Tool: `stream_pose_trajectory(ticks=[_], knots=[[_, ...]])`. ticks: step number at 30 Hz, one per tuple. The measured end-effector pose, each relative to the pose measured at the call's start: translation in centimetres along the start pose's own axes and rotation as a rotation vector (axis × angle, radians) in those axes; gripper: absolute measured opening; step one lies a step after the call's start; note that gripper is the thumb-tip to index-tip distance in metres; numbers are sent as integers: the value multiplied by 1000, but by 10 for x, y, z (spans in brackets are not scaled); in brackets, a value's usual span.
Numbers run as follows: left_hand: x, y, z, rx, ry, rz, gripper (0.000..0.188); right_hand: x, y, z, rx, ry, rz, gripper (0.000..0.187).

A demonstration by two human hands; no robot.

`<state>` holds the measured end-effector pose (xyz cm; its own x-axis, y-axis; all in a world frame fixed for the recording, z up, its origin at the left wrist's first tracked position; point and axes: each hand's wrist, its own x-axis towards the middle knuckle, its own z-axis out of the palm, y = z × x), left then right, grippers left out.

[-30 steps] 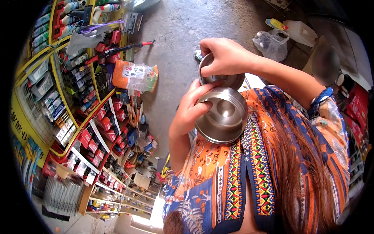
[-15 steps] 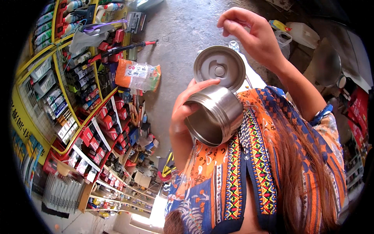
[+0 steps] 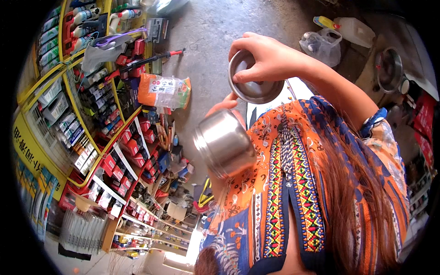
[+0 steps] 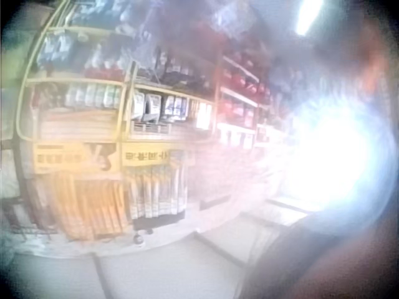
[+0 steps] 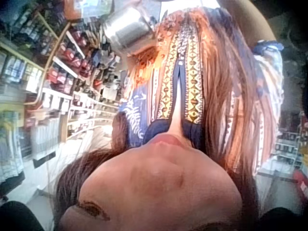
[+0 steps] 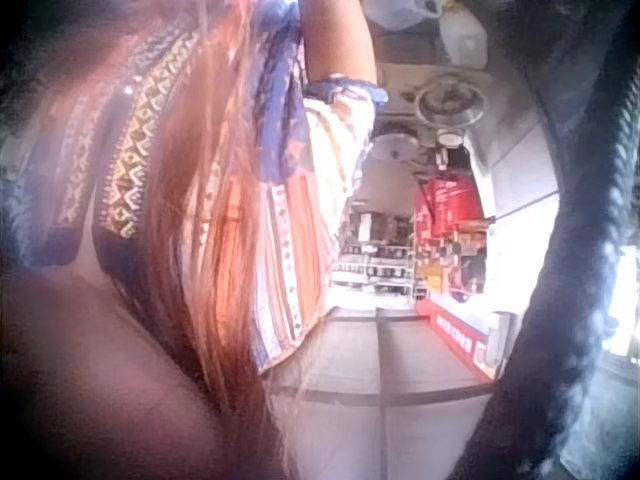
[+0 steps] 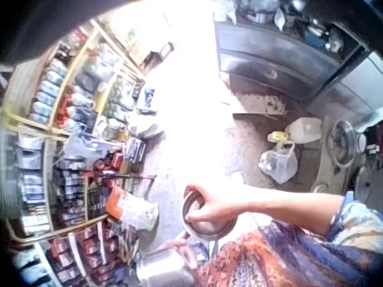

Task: The person retrieves a stainless steel container from a shelf and proceeds to assemble it with various lids and components on a workbench. They handle multiple parts, including a thermos, bowls, and lids, attempting to fit them together.

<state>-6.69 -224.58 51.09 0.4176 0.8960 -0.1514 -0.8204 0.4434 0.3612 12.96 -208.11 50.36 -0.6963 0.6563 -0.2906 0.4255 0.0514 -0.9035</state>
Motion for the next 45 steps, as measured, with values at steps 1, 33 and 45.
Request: stream_pose_trajectory(ticks=[1, 33, 45], knots=[[-2, -3, -6, 31, 14, 45, 75, 1, 3, 3, -10, 17, 7, 43], [32, 2, 14, 185, 895, 247, 40, -24, 56, 14, 939, 553, 404, 19], [64, -10, 31, 274, 533, 368, 71, 0, -19, -4, 1632, 655, 61, 41]])
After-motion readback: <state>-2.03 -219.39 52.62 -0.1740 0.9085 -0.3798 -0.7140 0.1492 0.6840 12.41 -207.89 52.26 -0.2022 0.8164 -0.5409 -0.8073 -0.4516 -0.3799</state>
